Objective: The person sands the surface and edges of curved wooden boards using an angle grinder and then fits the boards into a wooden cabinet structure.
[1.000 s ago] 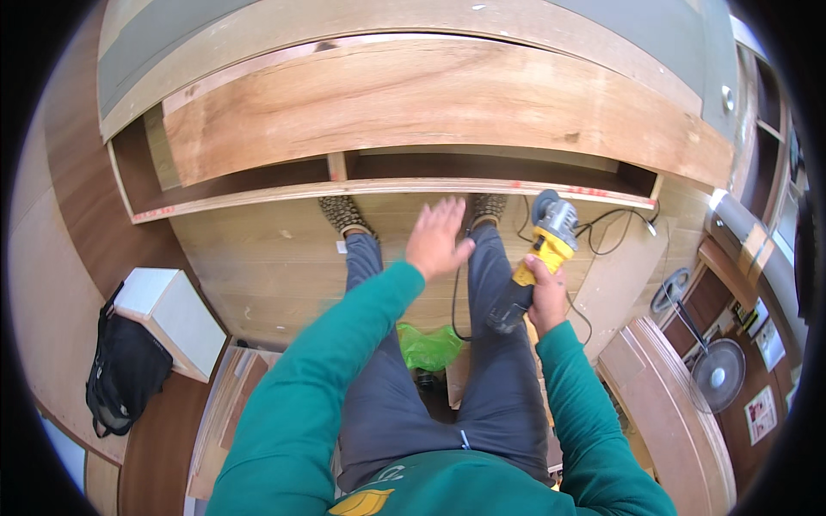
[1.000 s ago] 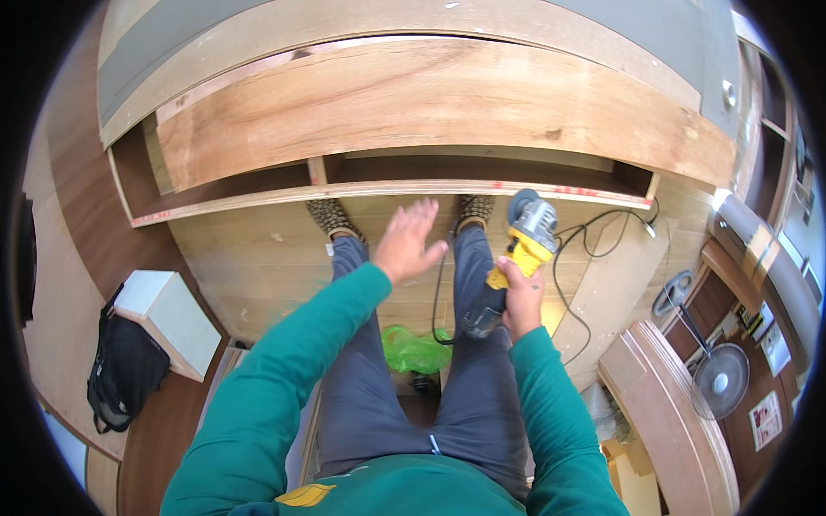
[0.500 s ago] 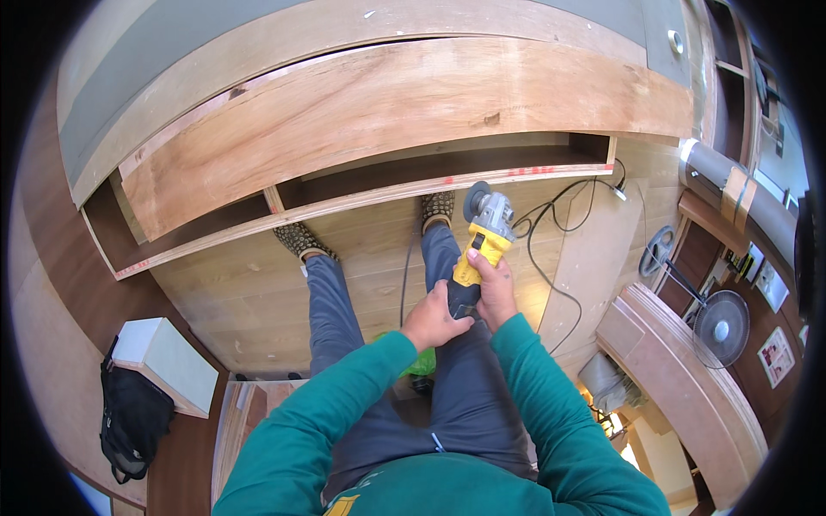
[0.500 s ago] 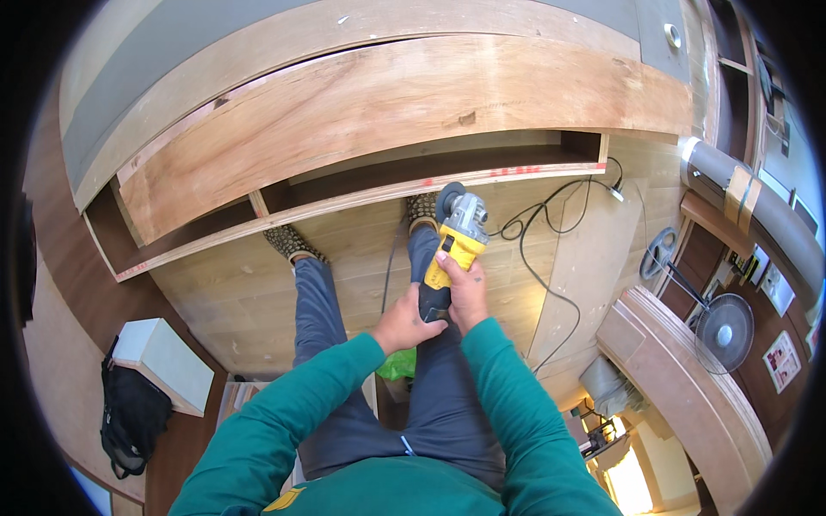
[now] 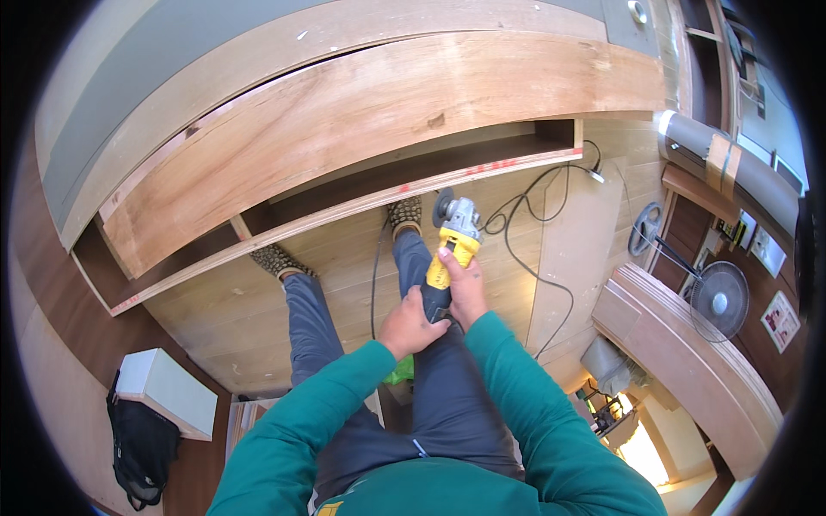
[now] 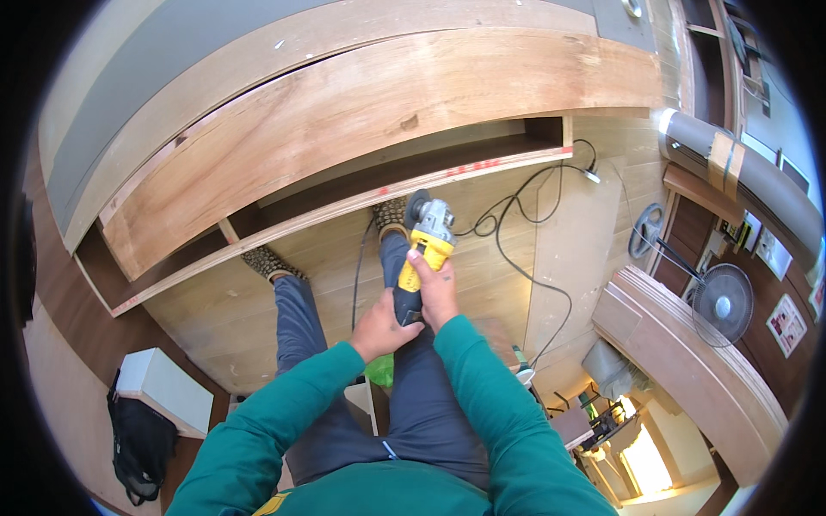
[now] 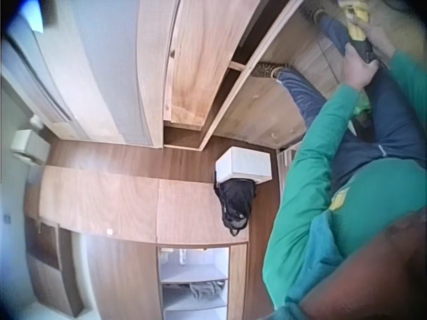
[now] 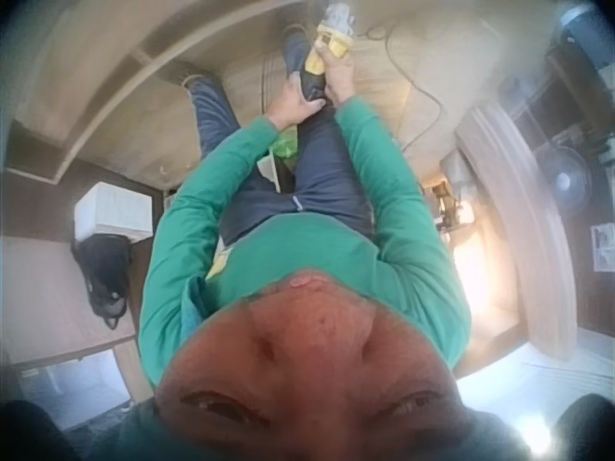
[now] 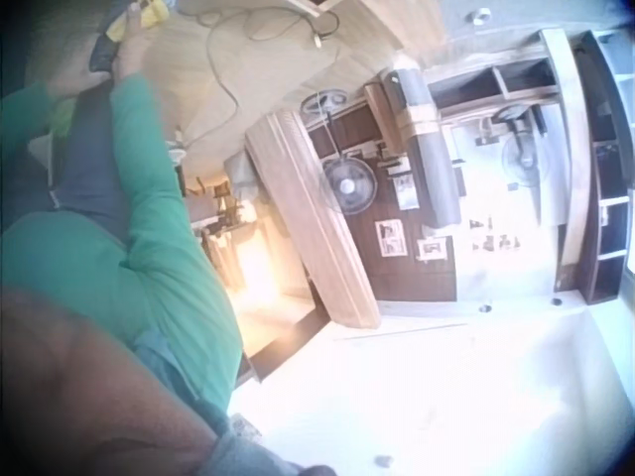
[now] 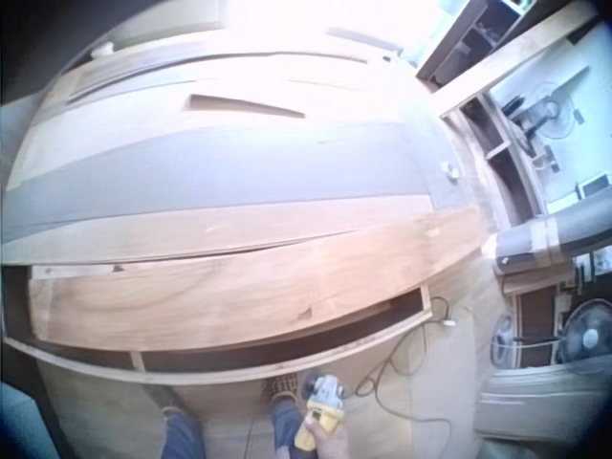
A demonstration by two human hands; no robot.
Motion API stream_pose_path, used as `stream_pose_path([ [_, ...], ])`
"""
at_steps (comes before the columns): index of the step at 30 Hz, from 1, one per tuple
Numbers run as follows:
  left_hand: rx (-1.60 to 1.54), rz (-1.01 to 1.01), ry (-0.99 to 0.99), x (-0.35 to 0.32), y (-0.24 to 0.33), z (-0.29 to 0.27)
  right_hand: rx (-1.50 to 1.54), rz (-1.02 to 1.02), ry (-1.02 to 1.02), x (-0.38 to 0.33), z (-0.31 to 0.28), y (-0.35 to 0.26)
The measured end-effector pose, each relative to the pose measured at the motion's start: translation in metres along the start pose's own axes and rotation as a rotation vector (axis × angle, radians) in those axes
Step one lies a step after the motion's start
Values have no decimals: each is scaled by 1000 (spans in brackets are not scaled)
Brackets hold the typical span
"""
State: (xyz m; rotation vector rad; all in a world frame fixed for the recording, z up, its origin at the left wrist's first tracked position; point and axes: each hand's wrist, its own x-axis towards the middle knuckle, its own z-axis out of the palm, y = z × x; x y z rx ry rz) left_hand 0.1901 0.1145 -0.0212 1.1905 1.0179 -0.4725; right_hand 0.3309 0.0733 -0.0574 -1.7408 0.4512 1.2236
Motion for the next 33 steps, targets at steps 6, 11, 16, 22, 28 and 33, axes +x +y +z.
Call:
stream_pose_path([
  [6, -7, 21, 16, -4, 1, -3, 43, 54, -95, -9, -4, -6],
  [11, 0, 60, 48, -4, -9, 0, 146, 117, -97, -8, -5, 5],
  [16, 11, 55, 30, -8, -14, -5, 195, 257, -141, -4, -8, 11],
  [22, -21, 150, 92, -21, -28, -11, 111, 182, -99, -16, 9, 15],
  [28, -46, 115, 127, -24, -34, -8, 63, 185, -141, -20, 17, 14],
  [33, -73, 174, 106, -25, -48, -19, 18, 170, -104, -21, 25, 24],
])
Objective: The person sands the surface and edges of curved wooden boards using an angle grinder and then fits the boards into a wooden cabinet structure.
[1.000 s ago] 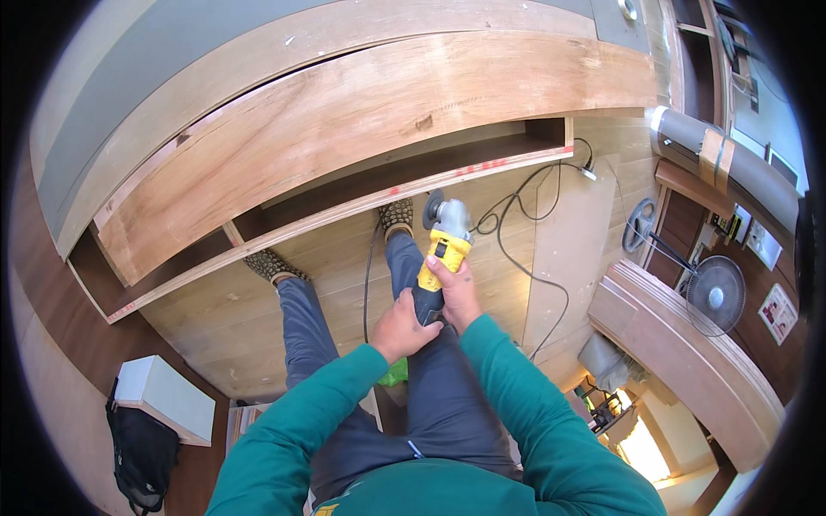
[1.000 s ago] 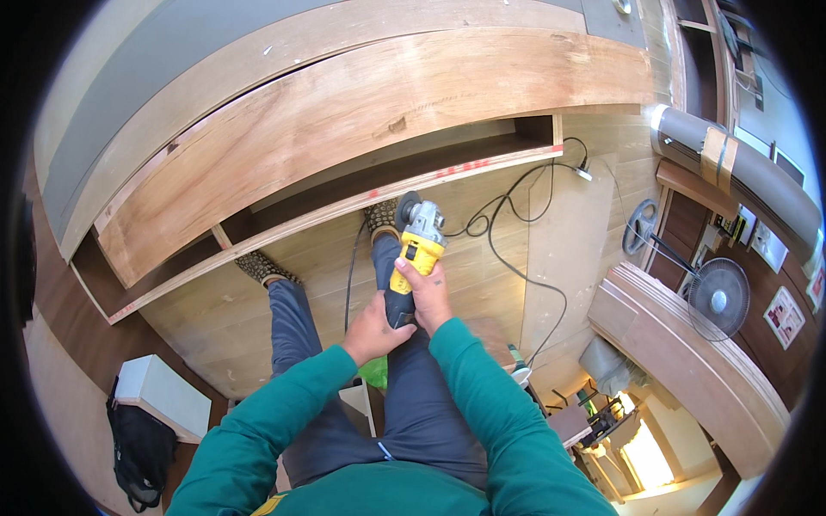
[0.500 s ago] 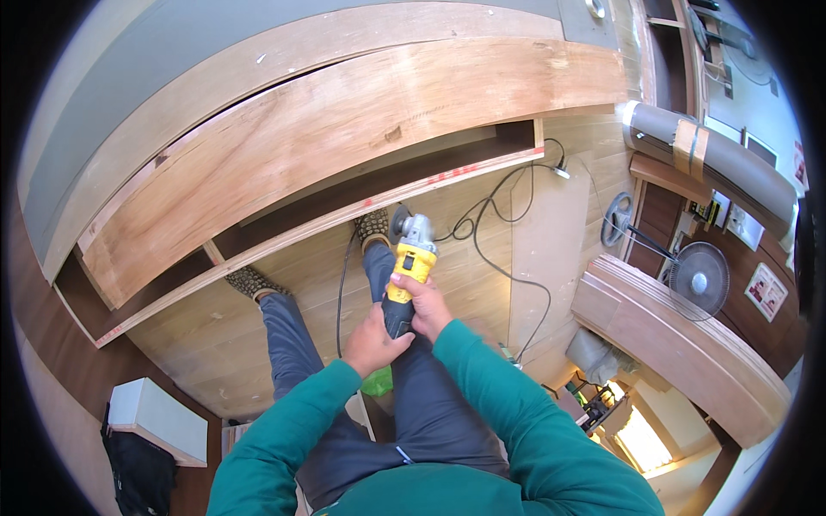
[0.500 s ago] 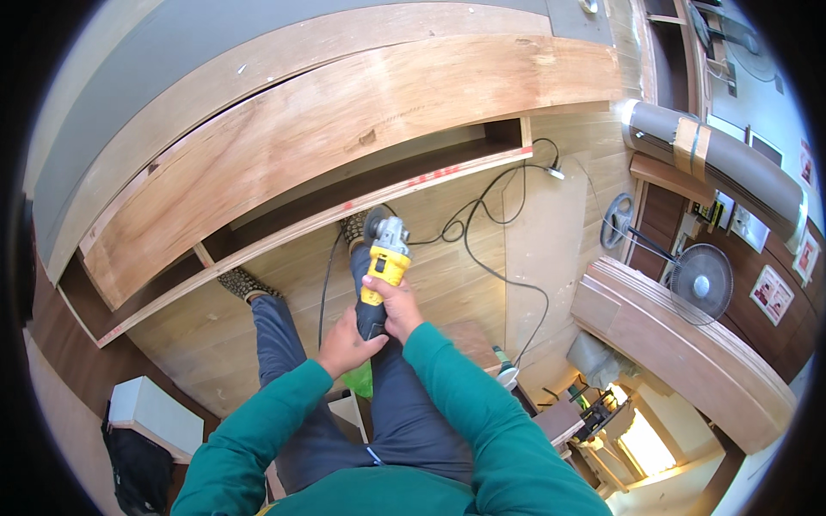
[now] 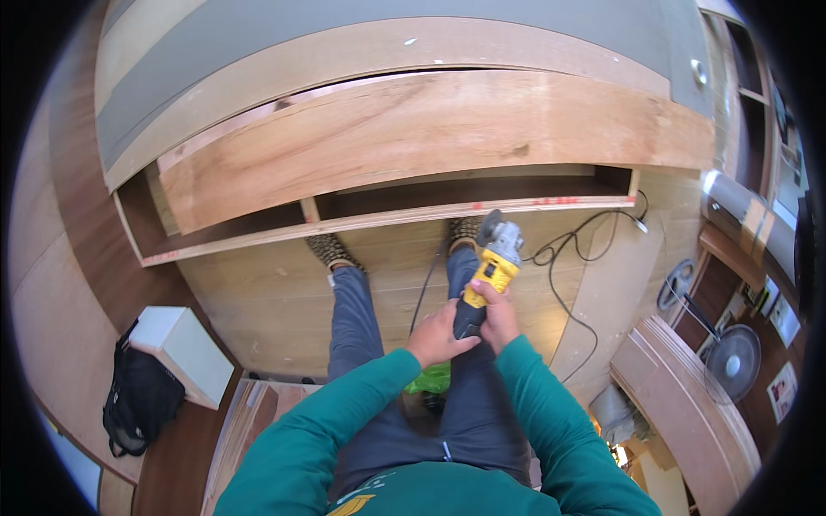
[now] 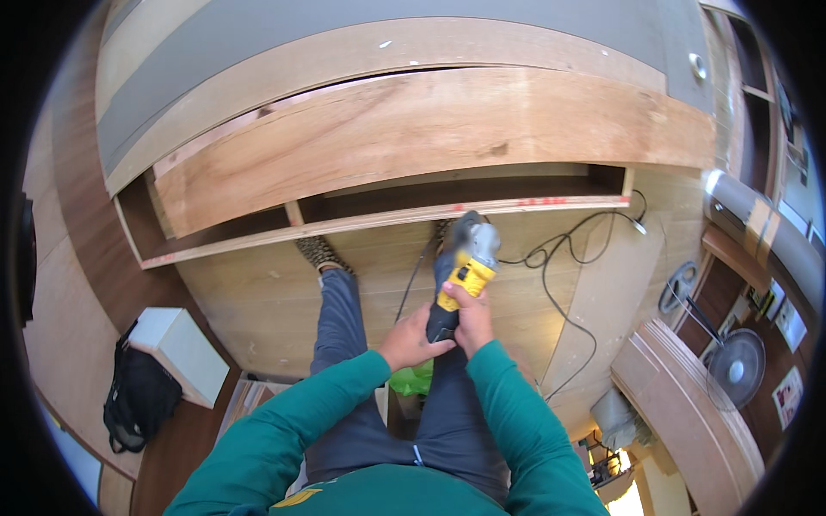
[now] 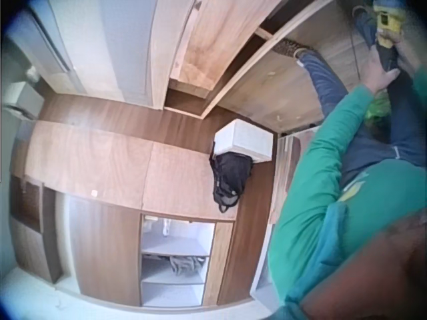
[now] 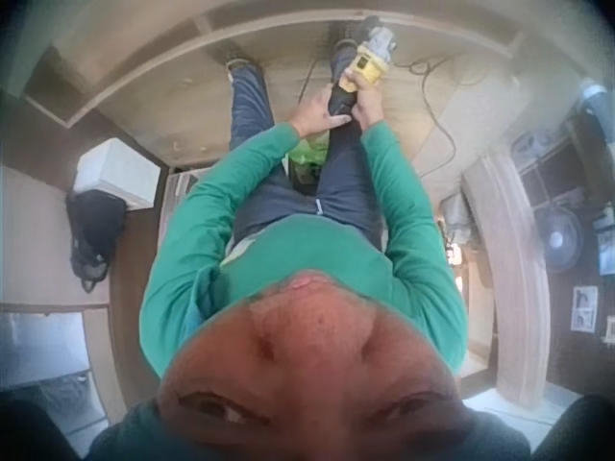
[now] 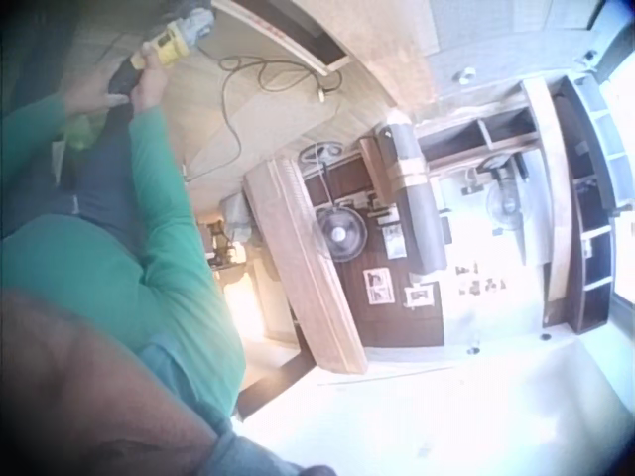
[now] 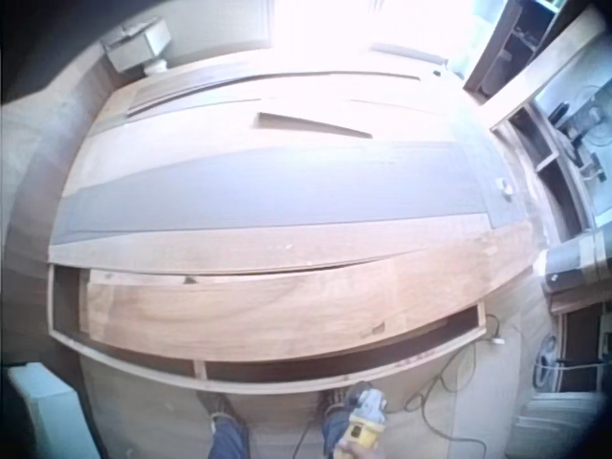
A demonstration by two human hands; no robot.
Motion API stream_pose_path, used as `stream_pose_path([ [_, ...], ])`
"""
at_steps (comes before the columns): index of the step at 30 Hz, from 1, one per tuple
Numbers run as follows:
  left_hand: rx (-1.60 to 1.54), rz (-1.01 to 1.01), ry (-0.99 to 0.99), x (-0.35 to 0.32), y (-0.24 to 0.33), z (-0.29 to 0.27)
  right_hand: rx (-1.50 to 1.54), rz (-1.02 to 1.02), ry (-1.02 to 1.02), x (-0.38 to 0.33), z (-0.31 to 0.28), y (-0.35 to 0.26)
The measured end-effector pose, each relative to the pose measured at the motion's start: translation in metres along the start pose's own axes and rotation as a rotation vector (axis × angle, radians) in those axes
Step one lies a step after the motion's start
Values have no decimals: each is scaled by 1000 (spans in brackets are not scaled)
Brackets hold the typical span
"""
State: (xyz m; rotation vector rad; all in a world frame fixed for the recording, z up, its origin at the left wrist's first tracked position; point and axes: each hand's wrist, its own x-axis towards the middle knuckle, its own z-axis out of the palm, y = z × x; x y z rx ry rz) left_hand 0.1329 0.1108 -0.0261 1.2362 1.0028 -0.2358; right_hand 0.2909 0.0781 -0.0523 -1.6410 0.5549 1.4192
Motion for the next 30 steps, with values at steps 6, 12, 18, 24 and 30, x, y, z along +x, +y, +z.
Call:
stream_pose_path([
  [6, -234, -60, 16, -6, -37, -30, -32, 10, -51, -9, 11, 0],
  [12, -241, -181, 247, -11, -66, -60, -78, 14, -38, -10, 13, 0],
  [18, -18, -71, 477, 1, -89, -97, -103, 23, -37, -17, 23, -2],
  [24, 383, 353, 609, 81, -52, -180, -91, 58, -24, -31, 14, 11],
  [30, 606, 455, 575, 167, 22, -221, 157, 112, -95, -47, -5, 32],
])
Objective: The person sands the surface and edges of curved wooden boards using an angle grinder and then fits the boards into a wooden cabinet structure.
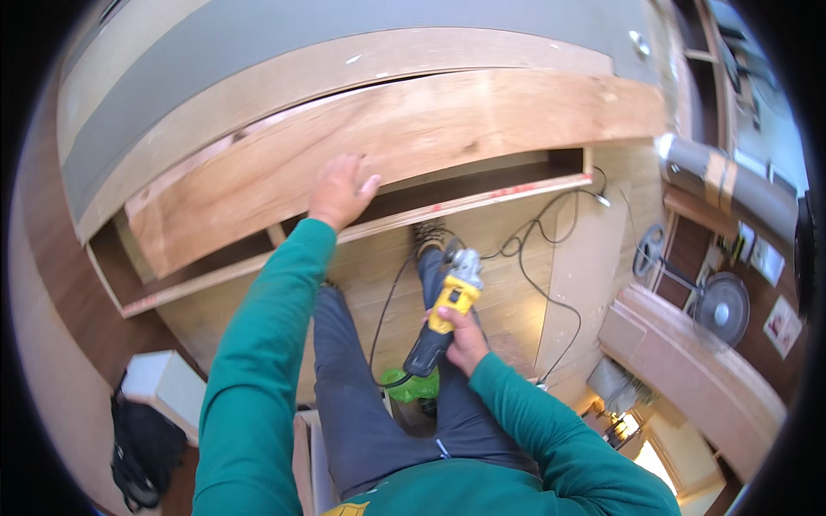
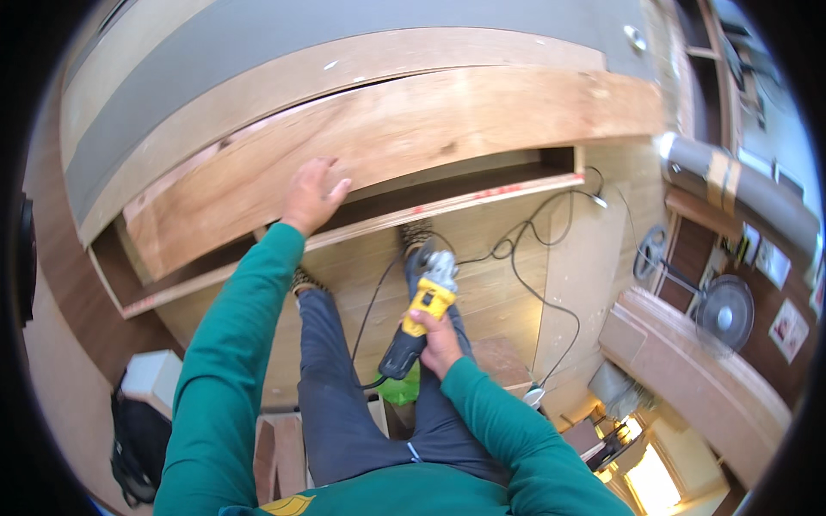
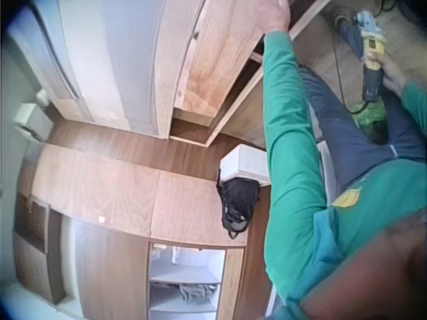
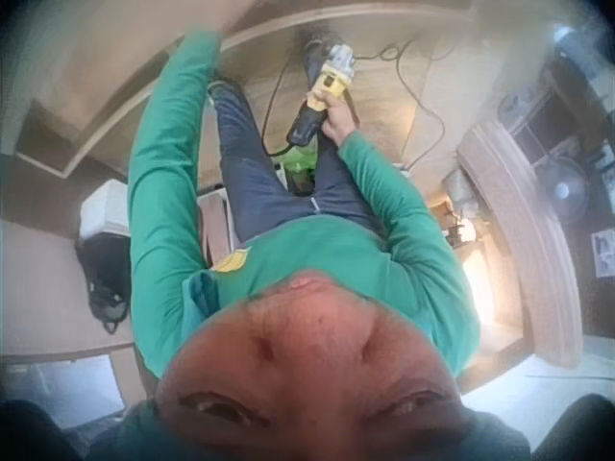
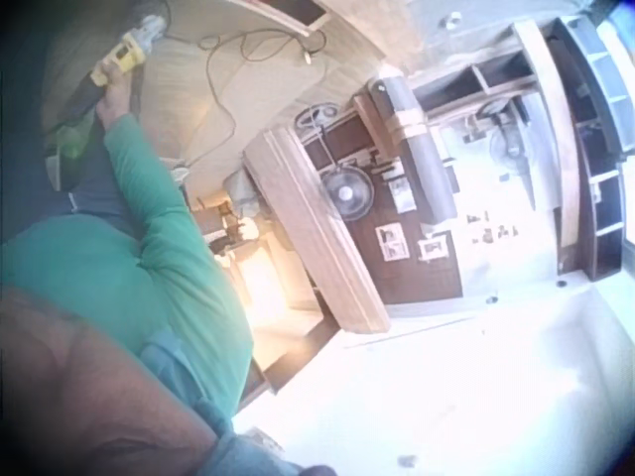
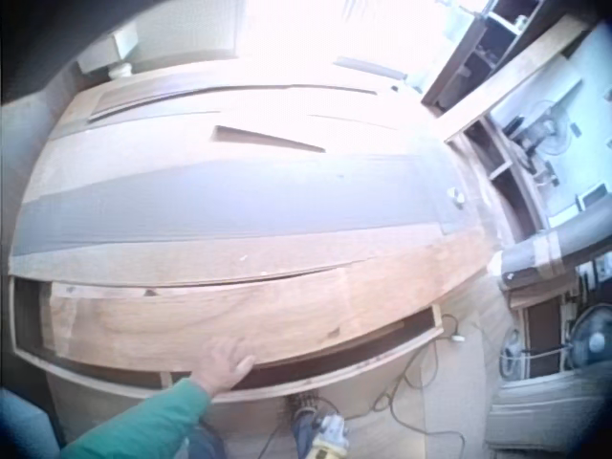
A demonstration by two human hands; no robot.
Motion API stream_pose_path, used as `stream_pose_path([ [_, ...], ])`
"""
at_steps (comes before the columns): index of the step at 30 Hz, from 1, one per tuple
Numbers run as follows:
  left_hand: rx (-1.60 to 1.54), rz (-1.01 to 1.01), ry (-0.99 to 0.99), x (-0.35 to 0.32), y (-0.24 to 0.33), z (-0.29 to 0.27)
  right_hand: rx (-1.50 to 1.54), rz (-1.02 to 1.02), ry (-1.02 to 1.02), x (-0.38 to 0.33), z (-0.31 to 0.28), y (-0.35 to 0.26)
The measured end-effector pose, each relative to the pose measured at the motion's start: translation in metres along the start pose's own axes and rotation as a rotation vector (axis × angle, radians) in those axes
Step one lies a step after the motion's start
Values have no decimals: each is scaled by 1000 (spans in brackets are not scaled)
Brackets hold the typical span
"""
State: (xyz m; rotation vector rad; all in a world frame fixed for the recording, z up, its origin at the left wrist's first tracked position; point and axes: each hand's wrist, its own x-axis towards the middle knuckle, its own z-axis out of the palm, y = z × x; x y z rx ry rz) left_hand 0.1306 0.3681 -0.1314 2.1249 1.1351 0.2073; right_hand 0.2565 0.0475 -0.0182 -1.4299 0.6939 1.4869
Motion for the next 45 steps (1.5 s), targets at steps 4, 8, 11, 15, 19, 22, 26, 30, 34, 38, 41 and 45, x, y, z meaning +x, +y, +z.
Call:
stream_pose_path([
  [4, 64, 86, -174, 68, 50, 12, 208, 15, -20, 3, -16, 20],
  [8, 280, 203, -347, 145, 104, 47, 325, 8, -43, 13, -28, 21],
  [11, 356, 280, -389, 203, 139, 90, 397, -4, -21, 21, -45, 19],
  [15, 480, 256, -158, 272, 124, 150, 512, 13, -42, 23, -56, 14],
  [19, 510, 6, -230, 308, 132, 170, 577, -1, -74, 28, -67, 14],
  [22, 426, -43, -399, 300, 155, 171, 672, 2, -44, 24, -72, 6],
  [26, 433, 162, -111, 281, 123, 177, 725, -8, -80, 26, -67, -2],
  [30, 447, 213, -70, 273, 123, 177, 660, -25, -74, 31, -68, 0],
  [34, 409, 243, -76, 257, 120, 175, 649, -7, -66, 29, -65, -5],
  [38, 401, 258, -57, 242, 112, 176, 666, 4, -73, 31, -65, -7],
  [41, 398, 267, -58, 238, 105, 175, 651, 1, -27, 27, -64, -6],
  [45, 408, 293, -49, 243, 103, 172, 643, -22, -21, 28, -65, -3],
])
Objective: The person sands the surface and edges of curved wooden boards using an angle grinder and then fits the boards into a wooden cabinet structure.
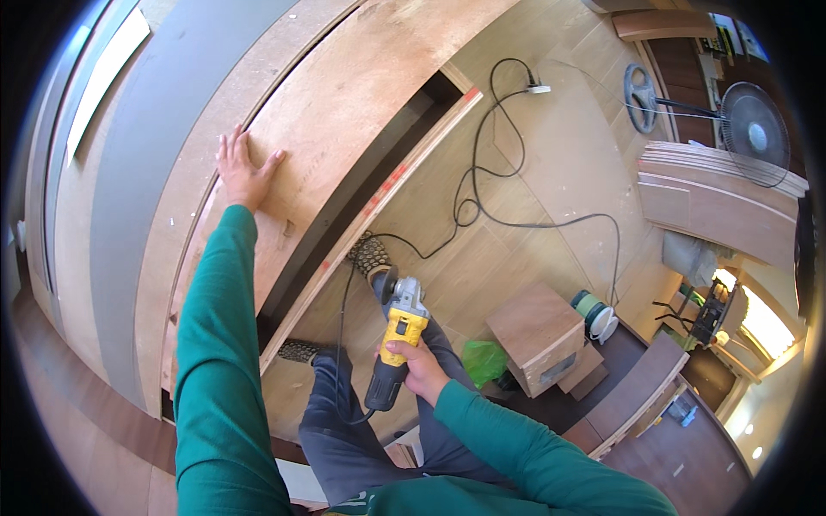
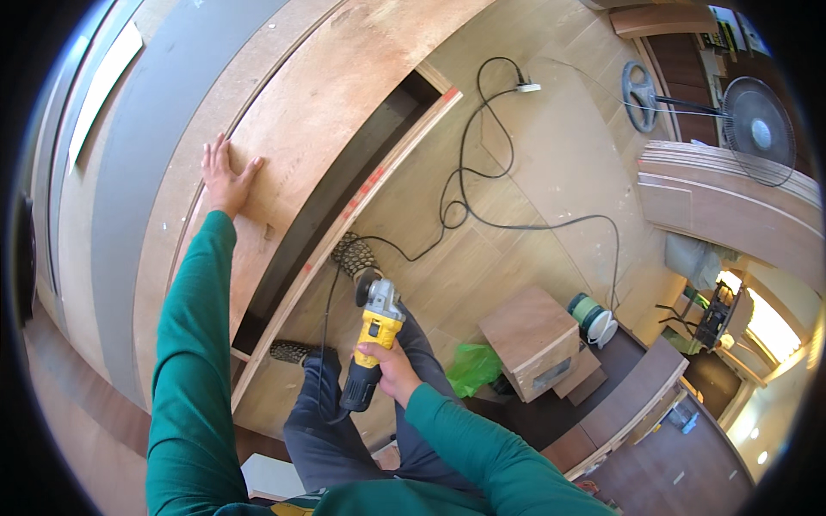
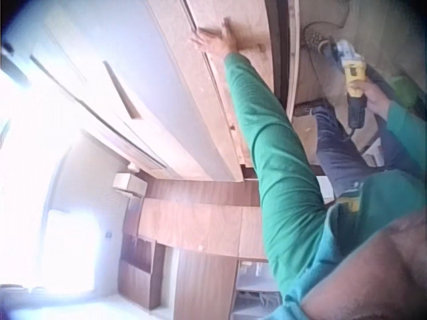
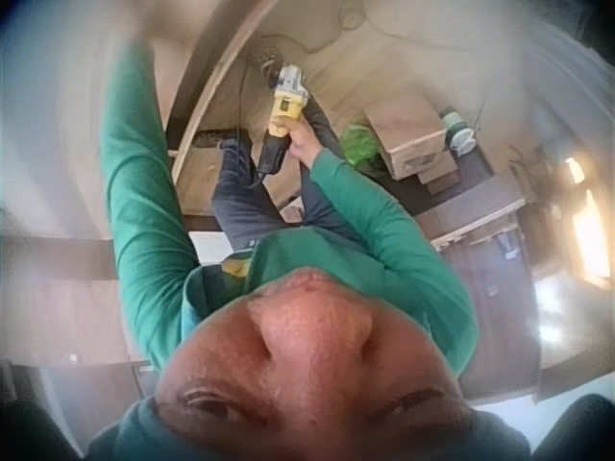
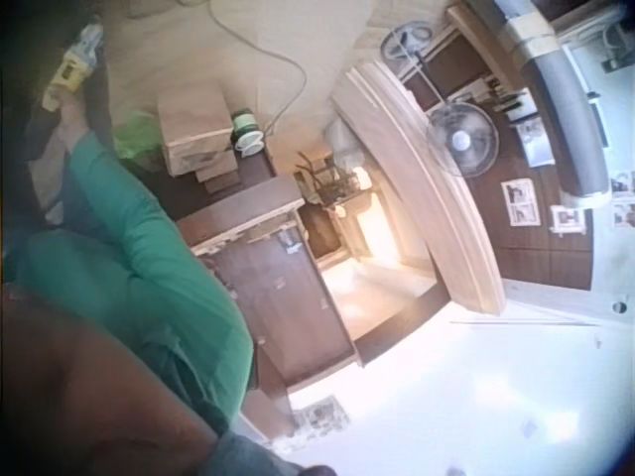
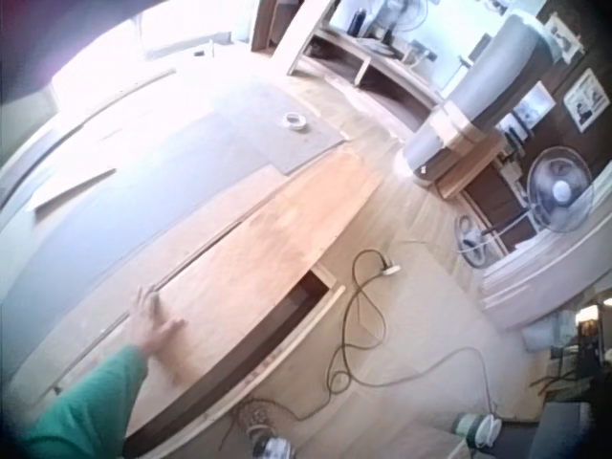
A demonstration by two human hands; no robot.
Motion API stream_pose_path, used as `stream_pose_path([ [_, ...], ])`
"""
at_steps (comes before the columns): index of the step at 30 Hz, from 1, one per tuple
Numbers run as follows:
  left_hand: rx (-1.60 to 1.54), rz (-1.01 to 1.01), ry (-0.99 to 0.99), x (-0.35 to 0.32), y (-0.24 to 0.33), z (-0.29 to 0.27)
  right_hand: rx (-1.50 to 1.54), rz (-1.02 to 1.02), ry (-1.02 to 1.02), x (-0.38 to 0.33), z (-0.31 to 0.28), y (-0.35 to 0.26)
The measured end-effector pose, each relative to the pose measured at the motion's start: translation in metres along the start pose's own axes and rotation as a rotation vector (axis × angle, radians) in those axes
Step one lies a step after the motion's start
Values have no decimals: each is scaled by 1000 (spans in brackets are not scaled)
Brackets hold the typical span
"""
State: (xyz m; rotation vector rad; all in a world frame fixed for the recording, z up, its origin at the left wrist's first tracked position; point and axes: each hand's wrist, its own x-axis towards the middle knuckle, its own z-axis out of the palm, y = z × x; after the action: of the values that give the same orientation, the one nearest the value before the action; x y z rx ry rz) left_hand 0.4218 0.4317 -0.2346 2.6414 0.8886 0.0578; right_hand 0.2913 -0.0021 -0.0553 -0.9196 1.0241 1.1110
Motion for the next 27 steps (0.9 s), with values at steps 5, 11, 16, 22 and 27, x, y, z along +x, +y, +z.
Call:
stream_pose_path([
  [5, -83, -71, 200, -51, -11, -12, 0, 41, -44, 4, -5, 6],
  [11, -1088, -1127, 52, -249, 51, -41, 71, 100, 23, 2, -13, 8],
  [16, -1929, -1684, 434, -290, 18, -30, 42, 190, 29, 1, -13, 1],
  [22, -2147, -1537, 993, -243, -17, -12, -125, 195, 36, -5, 7, 1],
  [27, -2241, -1515, 967, -234, -22, -16, -238, 149, 37, -3, 7, -2],
])
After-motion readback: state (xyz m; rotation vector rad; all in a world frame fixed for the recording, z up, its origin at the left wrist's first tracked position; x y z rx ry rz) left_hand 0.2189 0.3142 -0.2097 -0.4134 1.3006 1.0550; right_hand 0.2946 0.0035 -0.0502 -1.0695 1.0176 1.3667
